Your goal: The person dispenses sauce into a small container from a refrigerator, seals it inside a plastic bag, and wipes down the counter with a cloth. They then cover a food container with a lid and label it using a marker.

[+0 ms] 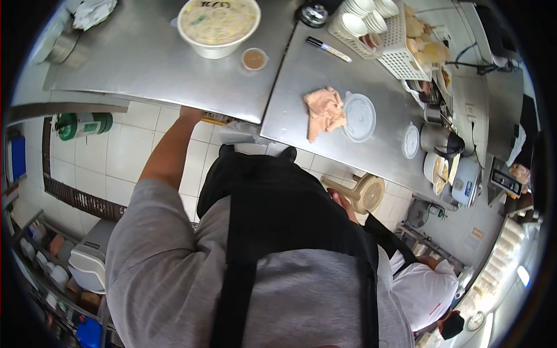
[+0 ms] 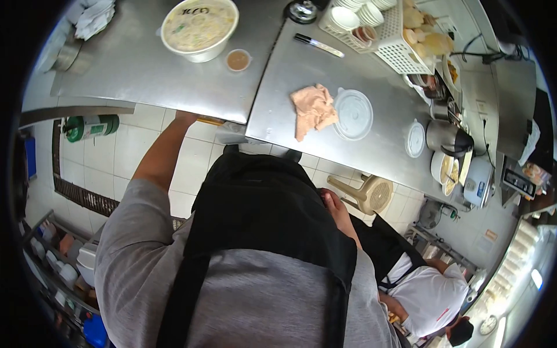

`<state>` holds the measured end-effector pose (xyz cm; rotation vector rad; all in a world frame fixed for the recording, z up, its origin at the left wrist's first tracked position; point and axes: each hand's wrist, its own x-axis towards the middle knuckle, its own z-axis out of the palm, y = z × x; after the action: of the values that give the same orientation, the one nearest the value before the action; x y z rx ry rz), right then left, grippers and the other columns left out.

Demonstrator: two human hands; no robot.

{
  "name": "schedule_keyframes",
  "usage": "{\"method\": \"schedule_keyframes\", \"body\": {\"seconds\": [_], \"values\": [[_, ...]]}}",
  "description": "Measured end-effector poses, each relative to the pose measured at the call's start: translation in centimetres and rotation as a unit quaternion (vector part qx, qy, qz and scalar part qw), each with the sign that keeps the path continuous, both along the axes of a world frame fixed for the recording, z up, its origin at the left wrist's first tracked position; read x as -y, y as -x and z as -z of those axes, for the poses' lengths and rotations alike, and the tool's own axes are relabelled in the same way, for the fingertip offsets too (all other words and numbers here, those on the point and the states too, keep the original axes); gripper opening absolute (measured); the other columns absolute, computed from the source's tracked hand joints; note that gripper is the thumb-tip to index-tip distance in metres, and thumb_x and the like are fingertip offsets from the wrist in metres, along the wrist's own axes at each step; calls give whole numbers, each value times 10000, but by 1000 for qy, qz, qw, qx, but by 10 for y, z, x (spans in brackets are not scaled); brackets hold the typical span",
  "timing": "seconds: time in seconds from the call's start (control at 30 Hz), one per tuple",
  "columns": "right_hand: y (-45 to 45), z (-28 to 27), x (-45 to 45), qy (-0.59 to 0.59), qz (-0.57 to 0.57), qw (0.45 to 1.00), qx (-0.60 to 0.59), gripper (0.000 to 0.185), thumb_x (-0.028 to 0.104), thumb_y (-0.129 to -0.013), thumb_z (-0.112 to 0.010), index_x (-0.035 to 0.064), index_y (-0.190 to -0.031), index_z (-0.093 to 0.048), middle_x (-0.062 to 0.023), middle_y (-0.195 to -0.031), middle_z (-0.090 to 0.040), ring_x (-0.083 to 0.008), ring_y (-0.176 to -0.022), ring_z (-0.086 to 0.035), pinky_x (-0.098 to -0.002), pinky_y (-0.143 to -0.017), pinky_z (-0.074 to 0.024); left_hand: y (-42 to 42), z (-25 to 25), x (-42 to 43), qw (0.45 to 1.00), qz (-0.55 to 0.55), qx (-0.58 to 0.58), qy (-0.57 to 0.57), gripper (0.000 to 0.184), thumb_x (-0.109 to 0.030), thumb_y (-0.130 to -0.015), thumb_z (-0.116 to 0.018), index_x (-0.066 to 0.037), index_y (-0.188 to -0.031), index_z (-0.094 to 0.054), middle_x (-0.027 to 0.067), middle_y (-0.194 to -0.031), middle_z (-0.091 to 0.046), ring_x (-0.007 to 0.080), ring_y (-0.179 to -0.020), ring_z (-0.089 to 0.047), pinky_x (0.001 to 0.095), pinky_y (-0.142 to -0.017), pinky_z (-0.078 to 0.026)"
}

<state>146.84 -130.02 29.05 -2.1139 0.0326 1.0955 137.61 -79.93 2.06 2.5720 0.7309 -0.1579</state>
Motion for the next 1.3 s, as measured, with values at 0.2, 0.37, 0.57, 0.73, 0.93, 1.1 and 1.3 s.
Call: {"method": "schedule_keyframes", "body": {"seconds": [0.2,0.37,0.57,0.73,0.93,1.1,1.3], "values": [[-7,22,3,45,-34,998,11,367,286,-967,-464,-14,-1157,-561,-123,-992,-644,-207,-958,-598,-300,-850,-447,73,-82,77,977,-124,175,-3,530,-64,-807,-594,-12,-1292,-386,250,-1286,-396,411,-1180,-414,449,-987,-372],[-36,53,16,15,-79,995,-58,328,258,-957,-479,-7,-1118,-585,-119,-950,-653,-216,-918,-611,-311,-828,-460,131,-95,206,779,-287,-100,549,550,-291,-895,-570,-7,-1328,-383,214,-1370,-346,330,-1239,-374,389,-1029,-325],[-94,33,-15,-30,-383,922,43,224,186,-926,-511,17,-1014,-630,-94,-844,-662,-227,-810,-635,-346,-764,-486,124,-130,228,710,-322,52,624,387,-310,-968,-475,8,-1174,-552,81,-1013,-632,126,-899,-590,268,-784,-466],[-133,-54,-91,-96,-257,948,161,185,152,-860,-603,38,-1002,-633,-95,-749,-625,-176,-717,-602,-302,-672,-486,60,-205,208,961,-52,-55,266,234,-256,-910,-545,-32,-933,-613,97,-858,-644,276,-741,-620,352,-667,-493],[-161,-32,-82,65,-370,795,477,405,171,-732,-713,96,-1109,-585,-116,-1243,-499,-311,-1170,-464,-444,-908,-412,-75,-322,214,945,136,295,31,251,-130,-747,-680,-85,-979,-598,92,-991,-583,292,-936,-564,382,-764,-474],[-150,-1,-43,5,-350,782,515,300,197,-750,-699,105,-1013,-589,-110,-1294,-464,-332,-1257,-396,-502,-988,-339,-182,-252,191,962,170,193,-89,533,-291,-860,-559,-144,-1346,-401,159,-1434,-309,350,-1318,-307,461,-1060,-282],[-138,-3,-12,2,-308,783,541,179,178,-771,-673,90,-900,-584,-103,-1285,-486,-346,-1267,-393,-525,-993,-329,-131,-242,163,968,105,144,-179,638,-310,-903,-478,-102,-1450,-226,193,-1494,-192,379,-1368,-214,513,-1087,-208]]}}
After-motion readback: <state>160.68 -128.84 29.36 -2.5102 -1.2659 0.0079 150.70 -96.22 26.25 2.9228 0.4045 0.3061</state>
